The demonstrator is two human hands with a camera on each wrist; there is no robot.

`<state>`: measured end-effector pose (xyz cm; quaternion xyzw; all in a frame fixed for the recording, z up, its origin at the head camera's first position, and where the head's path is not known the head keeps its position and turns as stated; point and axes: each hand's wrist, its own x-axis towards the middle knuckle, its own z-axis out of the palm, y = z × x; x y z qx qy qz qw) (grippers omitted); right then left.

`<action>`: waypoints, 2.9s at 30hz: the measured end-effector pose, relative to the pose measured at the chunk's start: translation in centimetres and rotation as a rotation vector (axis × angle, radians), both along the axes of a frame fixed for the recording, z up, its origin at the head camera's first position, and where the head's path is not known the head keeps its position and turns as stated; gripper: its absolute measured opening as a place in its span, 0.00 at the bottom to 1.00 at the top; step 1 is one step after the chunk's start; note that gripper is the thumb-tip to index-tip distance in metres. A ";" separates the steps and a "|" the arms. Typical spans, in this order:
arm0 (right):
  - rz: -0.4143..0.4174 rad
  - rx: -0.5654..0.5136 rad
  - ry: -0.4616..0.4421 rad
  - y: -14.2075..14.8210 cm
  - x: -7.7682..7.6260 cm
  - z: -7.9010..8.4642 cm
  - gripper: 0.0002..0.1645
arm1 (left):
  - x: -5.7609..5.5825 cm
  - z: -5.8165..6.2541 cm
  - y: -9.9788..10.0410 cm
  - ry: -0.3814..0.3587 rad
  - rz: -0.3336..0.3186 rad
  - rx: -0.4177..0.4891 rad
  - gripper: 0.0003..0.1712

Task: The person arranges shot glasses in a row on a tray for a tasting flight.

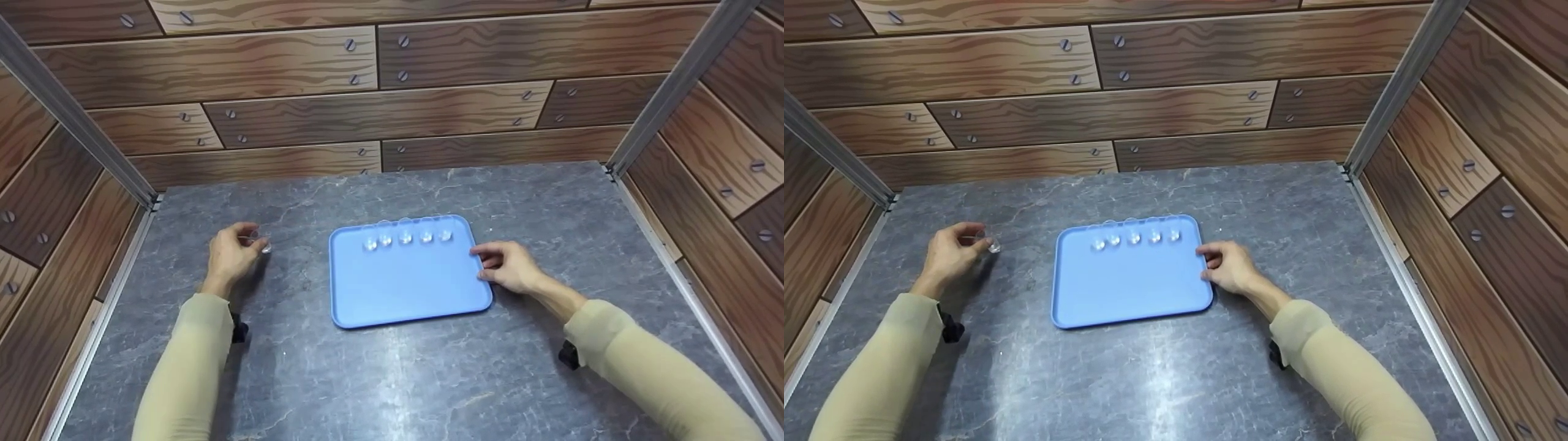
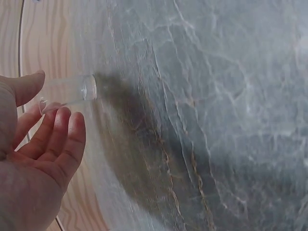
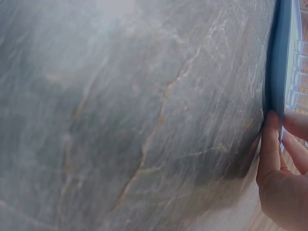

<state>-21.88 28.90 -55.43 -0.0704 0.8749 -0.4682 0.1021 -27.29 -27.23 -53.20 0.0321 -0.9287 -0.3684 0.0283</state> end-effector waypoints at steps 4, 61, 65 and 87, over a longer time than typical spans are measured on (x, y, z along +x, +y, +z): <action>-0.002 0.011 0.005 -0.1 0.0 0.0 0.31 | 0.0 -0.1 0.0 0.002 0.008 -0.007 0.25; -0.010 -0.004 0.013 -0.1 0.1 0.1 0.31 | -0.6 1.2 11.1 0.044 -0.227 0.064 0.24; -0.011 0.003 0.011 -0.1 0.1 0.1 0.31 | -0.6 1.1 12.0 0.043 -0.245 0.070 0.25; 0.001 -0.002 0.014 0.0 0.1 -0.1 0.31 | -0.7 -0.1 14.9 0.039 -0.267 0.052 0.23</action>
